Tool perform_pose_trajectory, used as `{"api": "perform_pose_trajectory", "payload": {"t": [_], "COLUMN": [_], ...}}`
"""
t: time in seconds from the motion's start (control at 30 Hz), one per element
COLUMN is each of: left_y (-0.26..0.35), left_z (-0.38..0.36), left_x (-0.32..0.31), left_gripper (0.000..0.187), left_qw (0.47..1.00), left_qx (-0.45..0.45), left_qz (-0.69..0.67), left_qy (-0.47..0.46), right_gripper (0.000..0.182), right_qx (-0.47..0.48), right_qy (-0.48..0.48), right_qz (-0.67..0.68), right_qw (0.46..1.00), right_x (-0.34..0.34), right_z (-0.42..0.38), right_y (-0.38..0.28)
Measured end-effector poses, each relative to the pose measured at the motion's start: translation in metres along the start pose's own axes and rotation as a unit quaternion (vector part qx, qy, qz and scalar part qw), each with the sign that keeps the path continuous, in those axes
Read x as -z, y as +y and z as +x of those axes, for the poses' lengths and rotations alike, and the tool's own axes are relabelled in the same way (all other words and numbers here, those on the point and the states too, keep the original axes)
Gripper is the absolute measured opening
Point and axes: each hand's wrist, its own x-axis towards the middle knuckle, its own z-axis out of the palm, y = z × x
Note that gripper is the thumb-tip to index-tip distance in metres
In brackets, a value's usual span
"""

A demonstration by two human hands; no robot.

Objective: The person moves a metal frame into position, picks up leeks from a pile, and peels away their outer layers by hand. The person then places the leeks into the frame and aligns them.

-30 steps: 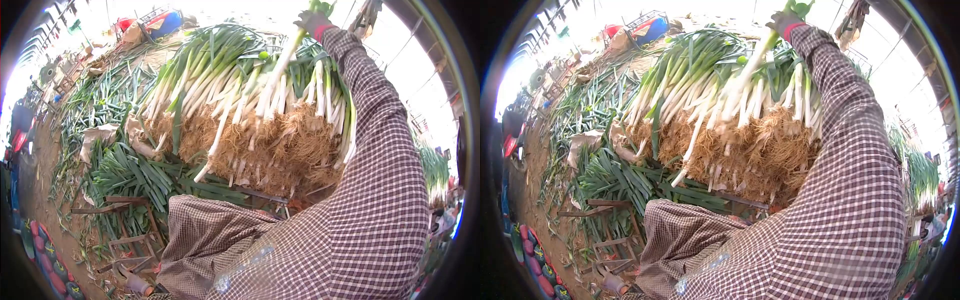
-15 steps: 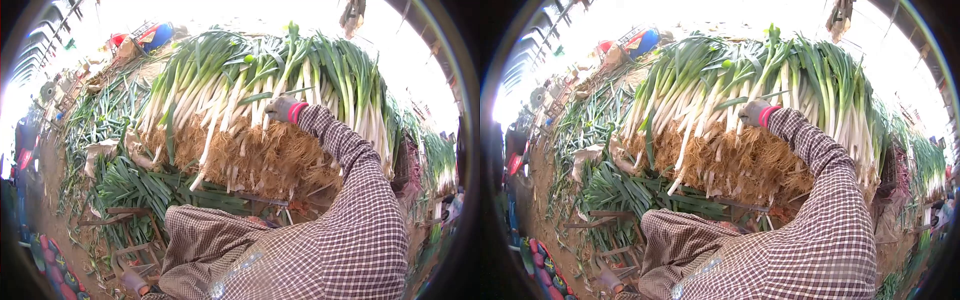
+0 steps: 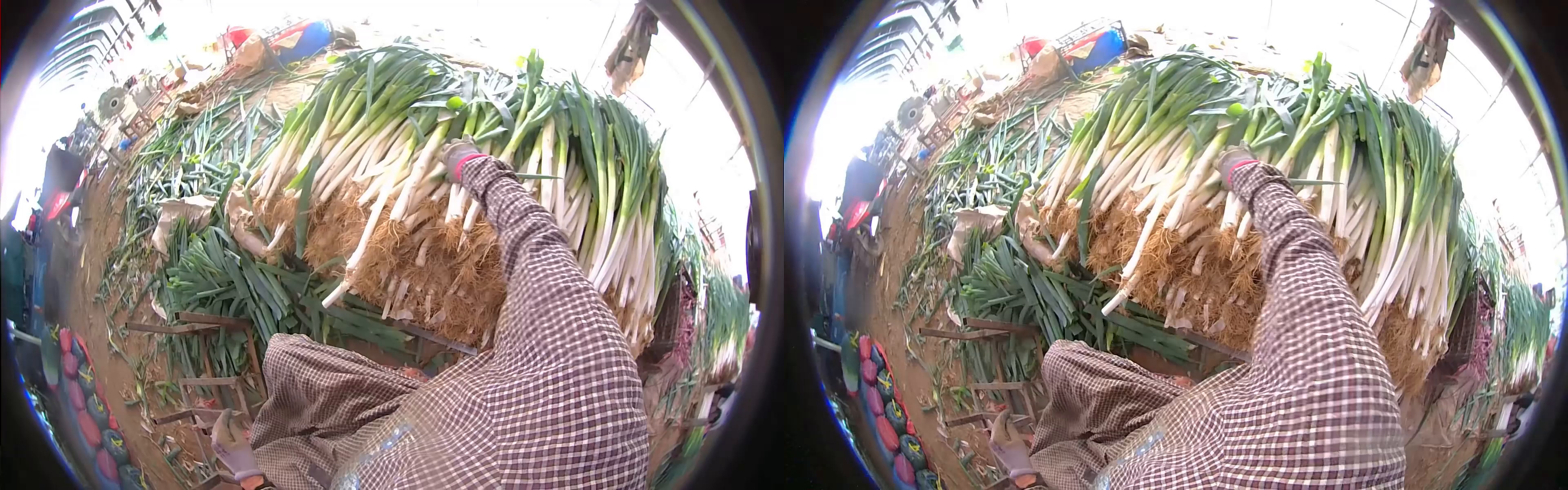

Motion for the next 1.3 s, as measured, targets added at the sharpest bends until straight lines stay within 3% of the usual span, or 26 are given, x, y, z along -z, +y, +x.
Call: {"api": "perform_pose_trajectory", "payload": {"t": [0.03,0.07,0.17,0.23,0.3,0.33,0.43,0.5,0.53,0.57,0.63,0.7,0.73,0.83,0.87,0.9,1.03,1.07,1.17,1.3], "left_y": [-0.002,-0.013,-0.018,-0.009,-0.016,-0.034,-0.006,-0.006,0.002,0.010,0.022,0.029,0.025,0.016,0.014,0.015,0.019,0.017,0.010,0.018], "left_z": [-0.005,-0.007,-0.010,-0.007,-0.002,0.002,0.016,0.025,0.028,0.030,0.035,0.040,0.040,0.039,0.037,0.036,0.032,0.031,0.024,0.022], "left_x": [0.002,0.000,0.009,0.005,-0.006,-0.015,-0.026,-0.039,-0.042,-0.044,-0.044,-0.045,-0.047,-0.050,-0.045,-0.043,-0.040,-0.041,-0.047,-0.052], "left_gripper": [0.024,0.024,0.024,0.022,0.021,0.020,0.020,0.020,0.020,0.020,0.019,0.019,0.019,0.020,0.022,0.022,0.022,0.022,0.023,0.022], "left_qw": [1.000,0.999,0.996,0.998,1.000,1.000,0.999,0.997,0.996,0.994,0.992,0.990,0.992,0.992,0.987,0.986,0.987,0.987,0.988,0.990], "left_qx": [0.018,-0.045,0.043,0.038,0.010,0.012,-0.030,-0.043,-0.066,-0.090,-0.106,-0.113,-0.096,-0.079,-0.132,-0.130,-0.095,-0.093,-0.106,-0.089], "left_qz": [-0.011,0.013,0.056,0.033,0.008,-0.016,0.006,-0.001,0.012,0.025,0.026,0.027,0.023,0.034,0.015,0.025,0.031,0.030,0.021,0.014], "left_qy": [-0.004,0.022,-0.052,-0.045,-0.015,-0.020,-0.045,-0.062,-0.063,-0.064,-0.066,-0.074,-0.077,-0.093,-0.095,-0.097,-0.122,-0.126,-0.115,-0.109], "right_gripper": [0.054,0.039,0.033,0.038,0.056,0.061,0.072,0.069,0.058,0.054,0.060,0.061,0.063,0.069,0.073,0.079,0.066,0.068,0.077,0.074], "right_qx": [0.030,0.038,0.047,-0.010,0.023,0.019,0.050,0.015,0.037,0.018,-0.111,-0.112,-0.100,0.097,0.145,0.107,0.182,0.222,0.263,0.269], "right_qy": [-0.022,0.002,0.042,-0.087,-0.185,-0.240,-0.375,-0.338,-0.255,-0.223,-0.199,-0.197,-0.170,-0.041,-0.024,-0.081,-0.004,0.006,0.009,0.037], "right_qz": [-0.034,-0.053,-0.060,-0.038,-0.050,-0.009,0.079,0.273,0.421,0.409,0.158,-0.101,-0.069,-0.133,-0.155,-0.123,-0.179,-0.226,-0.253,-0.245], "right_qw": [0.999,0.998,0.996,0.995,0.981,0.970,0.922,0.901,0.870,0.885,0.961,0.969,0.978,0.985,0.977,0.983,0.967,0.949,0.931,0.931], "right_x": [-0.007,-0.012,0.010,0.035,-0.014,0.011,-0.011,-0.002,-0.005,0.006,0.019,0.030,-0.009,-0.034,-0.032,-0.036,-0.055,-0.025,-0.039,-0.061], "right_z": [0.010,0.011,-0.051,-0.102,-0.098,-0.132,-0.145,-0.144,-0.145,-0.136,-0.108,-0.098,-0.043,-0.021,-0.029,-0.020,-0.013,-0.039,-0.018,-0.009], "right_y": [0.006,0.011,0.055,0.081,0.130,0.120,0.138,0.136,0.130,0.116,0.086,0.040,0.039,0.022,0.011,0.003,0.017,0.017,0.019,0.021]}}
